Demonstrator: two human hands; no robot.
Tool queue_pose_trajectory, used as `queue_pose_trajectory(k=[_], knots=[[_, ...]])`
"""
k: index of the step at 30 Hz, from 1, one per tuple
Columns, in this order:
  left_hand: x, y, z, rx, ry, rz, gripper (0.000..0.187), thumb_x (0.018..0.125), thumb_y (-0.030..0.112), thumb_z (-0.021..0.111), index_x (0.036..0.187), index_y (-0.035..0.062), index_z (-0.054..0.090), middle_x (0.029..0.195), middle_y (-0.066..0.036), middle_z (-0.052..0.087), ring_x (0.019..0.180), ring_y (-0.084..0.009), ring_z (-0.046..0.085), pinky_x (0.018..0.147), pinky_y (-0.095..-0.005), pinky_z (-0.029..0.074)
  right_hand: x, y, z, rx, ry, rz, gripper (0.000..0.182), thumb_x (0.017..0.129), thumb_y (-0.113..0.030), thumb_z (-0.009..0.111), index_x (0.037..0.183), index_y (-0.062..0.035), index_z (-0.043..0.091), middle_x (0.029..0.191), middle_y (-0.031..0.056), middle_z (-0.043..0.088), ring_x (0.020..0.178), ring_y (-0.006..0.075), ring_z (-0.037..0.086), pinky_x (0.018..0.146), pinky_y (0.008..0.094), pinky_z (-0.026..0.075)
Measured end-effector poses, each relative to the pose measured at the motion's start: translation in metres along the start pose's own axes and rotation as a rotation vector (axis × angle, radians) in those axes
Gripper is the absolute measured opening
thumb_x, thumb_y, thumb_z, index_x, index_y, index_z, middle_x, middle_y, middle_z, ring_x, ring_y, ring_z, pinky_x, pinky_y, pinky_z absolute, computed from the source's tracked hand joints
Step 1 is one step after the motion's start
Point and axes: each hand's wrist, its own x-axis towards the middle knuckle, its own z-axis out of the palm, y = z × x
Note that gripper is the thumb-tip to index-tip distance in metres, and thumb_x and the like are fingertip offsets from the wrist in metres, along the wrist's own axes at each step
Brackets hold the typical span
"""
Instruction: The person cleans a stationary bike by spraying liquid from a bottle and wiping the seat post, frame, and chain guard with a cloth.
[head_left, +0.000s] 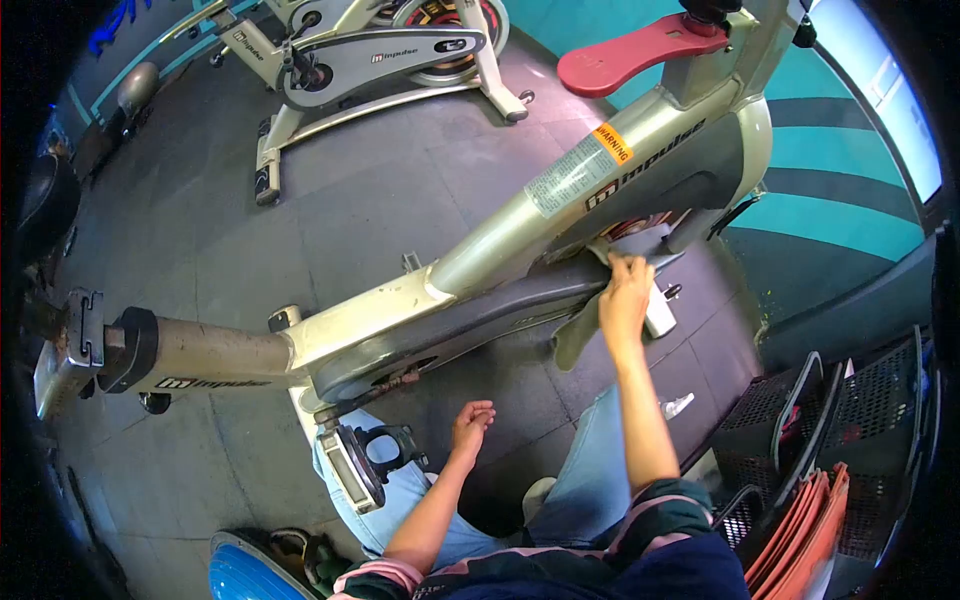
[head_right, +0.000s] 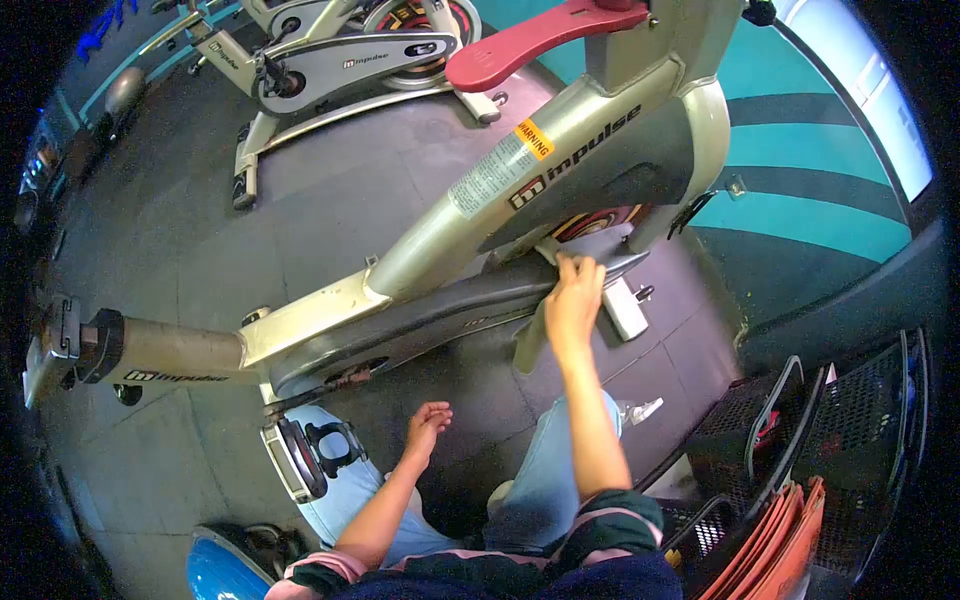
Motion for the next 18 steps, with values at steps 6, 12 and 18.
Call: queue_pose_trajectory(k=[6, 12, 18], knots=[[0.002, -0.006, 0.0, 0.021, -0.031, 0.063, 0.022, 0.089, 0.015, 0.055, 0.109, 0.0064, 0.062, 0.096, -0.004, 0.067, 0.082, -0.0094, 0.06, 0.075, -0.0231, 0.046, -0.048, -0.075, -0.004, 0.374, -0.039, -0.086, 0.041, 0.075, 0.01, 0.056, 0.113, -0.0026, 0.062, 0.094, 0.0158, 0.053, 0.091, 0.0319, 0.053, 0.079, 0.0401, 0.045], [0.005, -0.006, -0.005, -0.03, -0.019, -0.015, 0.021, 0.089, 0.011, 0.055, 0.109, 0.0052, 0.061, 0.096, -0.004, 0.067, 0.081, -0.0086, 0.06, 0.074, -0.0224, 0.047, -0.034, -0.047, -0.012, 0.363, -0.123, -0.273, 0.05, 0.065, 0.01, 0.058, 0.113, -0.0031, 0.063, 0.093, 0.0124, 0.053, 0.09, 0.0298, 0.053, 0.08, 0.0376, 0.047], [0.004, -0.002, -0.006, -0.027, -0.011, -0.033, 0.02, 0.09, 0.011, 0.056, 0.109, 0.0065, 0.061, 0.096, -0.004, 0.067, 0.082, -0.0096, 0.061, 0.074, -0.0234, 0.048, -0.007, 0.056, -0.011, 0.078, -0.085, -0.143, 0.049, 0.066, 0.012, 0.056, 0.111, -0.0057, 0.066, 0.093, 0.012, 0.05, 0.091, 0.029, 0.052, 0.077, 0.037, 0.048]])
